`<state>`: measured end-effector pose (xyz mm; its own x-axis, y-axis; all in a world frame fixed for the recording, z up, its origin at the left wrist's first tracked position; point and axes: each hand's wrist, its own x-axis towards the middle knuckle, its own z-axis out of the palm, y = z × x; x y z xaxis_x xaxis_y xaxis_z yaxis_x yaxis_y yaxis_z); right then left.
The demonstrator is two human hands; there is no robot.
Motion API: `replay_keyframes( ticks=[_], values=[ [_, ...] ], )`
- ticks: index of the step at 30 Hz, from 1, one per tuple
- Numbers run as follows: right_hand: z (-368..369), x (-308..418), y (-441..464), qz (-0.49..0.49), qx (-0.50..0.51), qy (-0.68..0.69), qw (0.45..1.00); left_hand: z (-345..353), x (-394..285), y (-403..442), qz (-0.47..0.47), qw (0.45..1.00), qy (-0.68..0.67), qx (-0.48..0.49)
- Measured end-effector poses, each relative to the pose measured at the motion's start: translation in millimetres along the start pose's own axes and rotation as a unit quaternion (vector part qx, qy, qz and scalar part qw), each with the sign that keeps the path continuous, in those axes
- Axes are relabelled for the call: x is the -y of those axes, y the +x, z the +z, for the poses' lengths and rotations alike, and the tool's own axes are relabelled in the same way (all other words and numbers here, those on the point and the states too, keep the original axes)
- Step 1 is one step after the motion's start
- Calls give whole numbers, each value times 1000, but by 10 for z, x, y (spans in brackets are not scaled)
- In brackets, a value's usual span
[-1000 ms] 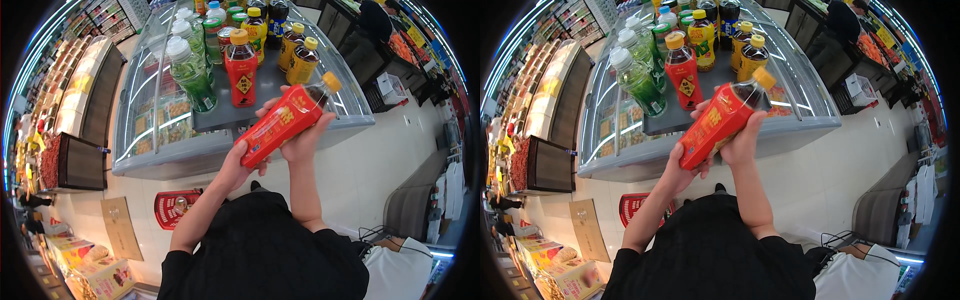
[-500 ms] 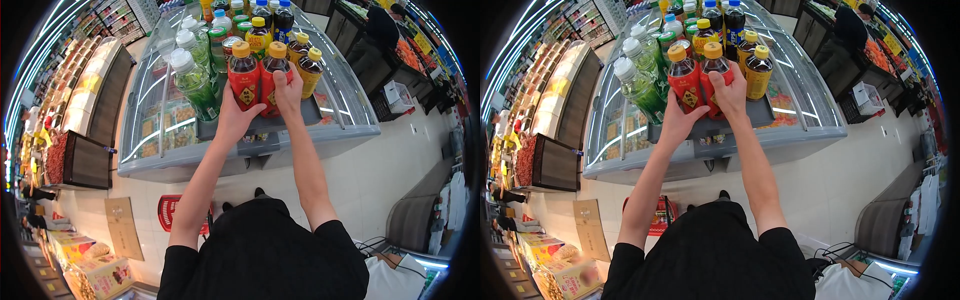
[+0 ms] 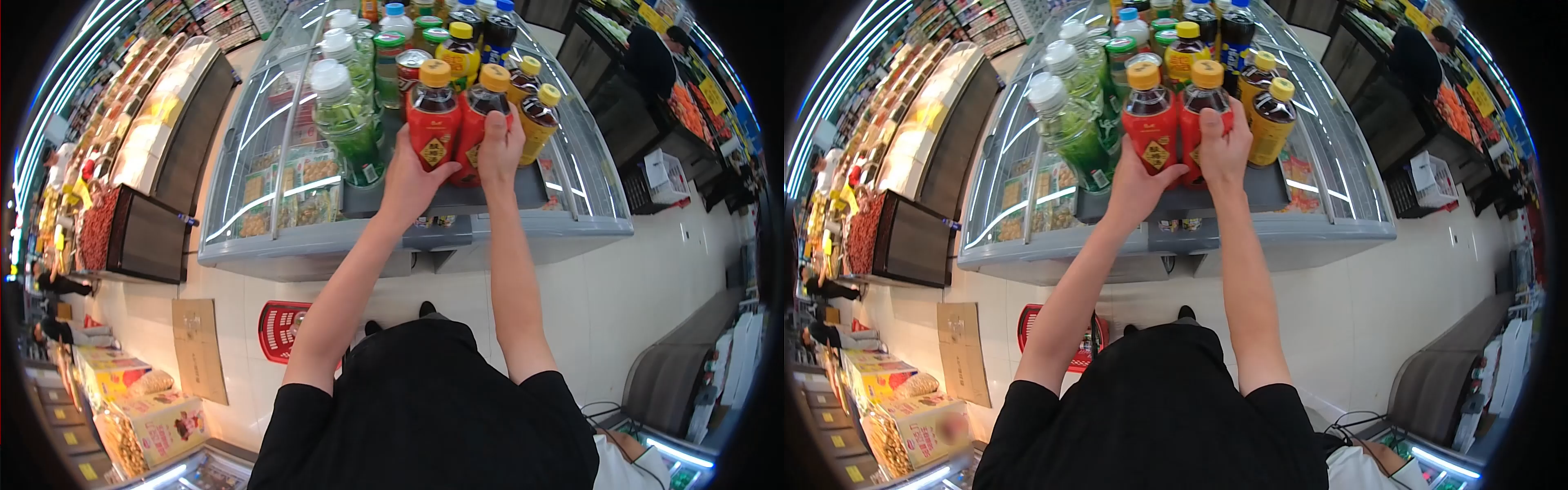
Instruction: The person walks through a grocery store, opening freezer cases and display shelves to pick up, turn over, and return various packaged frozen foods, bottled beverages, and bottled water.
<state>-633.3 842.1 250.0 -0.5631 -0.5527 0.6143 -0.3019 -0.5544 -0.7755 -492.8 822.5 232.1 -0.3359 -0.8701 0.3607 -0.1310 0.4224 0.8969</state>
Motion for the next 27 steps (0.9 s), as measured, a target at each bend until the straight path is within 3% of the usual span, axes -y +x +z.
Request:
replay_keyframes(
  ticks=[3, 5, 7, 9, 11, 13, 14, 16, 19, 23, 25, 27],
  values=[
    [-13, -7, -2, 1, 5, -11, 1000, -23, -13, -23, -7, 1000, 5, 7],
    [-24, 35, -28, 1, 7, -11, 1000, -49, 28, -110, 77, 995, 57, -14],
    [-80, 148, -92, 39, 17, -36, 998, -177, -53, -376, 79, 995, 60, -9],
    [-170, 290, -217, 47, 48, 28, 997, -409, -52, -535, 169, 978, 114, -47],
    [-229, 433, -421, -20, -112, -134, 984, -693, -92, -510, 145, 972, 111, -144],
    [-300, 557, -699, 29, -115, -95, 988, -847, -211, -266, 148, 926, 162, -308],
    [-326, 610, -813, 72, -122, -54, 988, -877, -235, -135, 143, 926, 163, -309],
    [-279, 727, -1049, 125, -82, -48, 988, -912, -262, 62, 50, 974, 69, -208],
    [-135, 743, -1302, 193, -11, -13, 981, -839, -327, 134, -18, 978, 110, -177],
    [-1, 700, -1558, 229, 67, 49, 970, -1027, -280, -44, 27, 994, 24, -100],
    [102, 635, -1656, 217, 92, 67, 969, -1144, -304, -200, -70, 953, -295, 4],
    [209, 661, -1715, 201, 129, 88, 967, -1167, -218, -265, -78, 927, -365, 45]
  ],
)
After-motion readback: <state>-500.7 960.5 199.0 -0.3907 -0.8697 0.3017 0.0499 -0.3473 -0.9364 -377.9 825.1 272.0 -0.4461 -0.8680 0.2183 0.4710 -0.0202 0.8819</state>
